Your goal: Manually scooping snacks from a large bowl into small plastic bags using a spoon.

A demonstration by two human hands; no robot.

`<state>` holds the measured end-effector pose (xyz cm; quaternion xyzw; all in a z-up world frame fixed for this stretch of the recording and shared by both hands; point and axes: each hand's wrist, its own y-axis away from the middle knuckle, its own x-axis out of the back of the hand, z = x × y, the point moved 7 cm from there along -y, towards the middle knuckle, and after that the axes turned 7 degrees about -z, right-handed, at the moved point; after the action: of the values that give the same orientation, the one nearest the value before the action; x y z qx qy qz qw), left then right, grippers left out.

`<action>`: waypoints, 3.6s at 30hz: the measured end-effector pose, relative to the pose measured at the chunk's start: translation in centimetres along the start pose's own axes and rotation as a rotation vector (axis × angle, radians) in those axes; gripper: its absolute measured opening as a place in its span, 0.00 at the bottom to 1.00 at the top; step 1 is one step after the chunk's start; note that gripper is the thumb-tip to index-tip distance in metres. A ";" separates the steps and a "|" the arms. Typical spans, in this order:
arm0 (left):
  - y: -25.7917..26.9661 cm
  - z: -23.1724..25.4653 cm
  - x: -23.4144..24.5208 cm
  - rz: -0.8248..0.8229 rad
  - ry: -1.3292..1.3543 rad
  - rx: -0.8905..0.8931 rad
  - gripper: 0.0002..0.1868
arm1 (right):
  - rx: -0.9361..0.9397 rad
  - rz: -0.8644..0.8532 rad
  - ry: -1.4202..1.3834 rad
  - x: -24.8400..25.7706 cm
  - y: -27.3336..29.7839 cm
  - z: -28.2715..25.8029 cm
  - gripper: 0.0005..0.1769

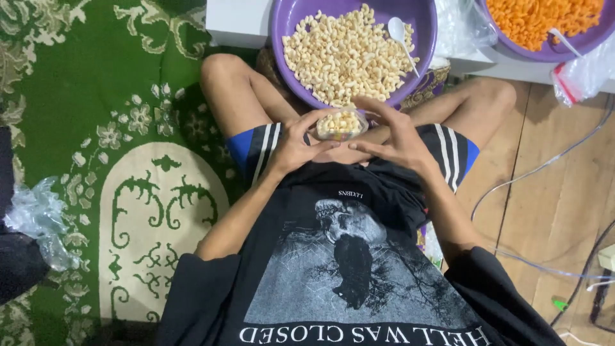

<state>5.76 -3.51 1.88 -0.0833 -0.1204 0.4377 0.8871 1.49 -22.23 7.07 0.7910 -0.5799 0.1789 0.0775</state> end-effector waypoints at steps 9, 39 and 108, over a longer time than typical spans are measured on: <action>0.0 1.5 0.6 0.010 0.039 0.003 0.37 | -0.134 -0.077 -0.007 -2.1 0.8 4.3 0.16; -0.7 1.5 1.0 -0.110 0.123 0.018 0.29 | -0.123 -0.107 -0.173 -1.2 0.0 4.0 0.25; -35.9 -34.9 32.5 0.385 -0.450 0.209 0.10 | 0.037 0.234 0.362 5.4 -53.3 25.5 0.16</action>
<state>62.05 -0.71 -17.86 0.0860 -0.2502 0.6151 0.7428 58.16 -18.65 -9.98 0.6744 -0.6410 0.3366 0.1447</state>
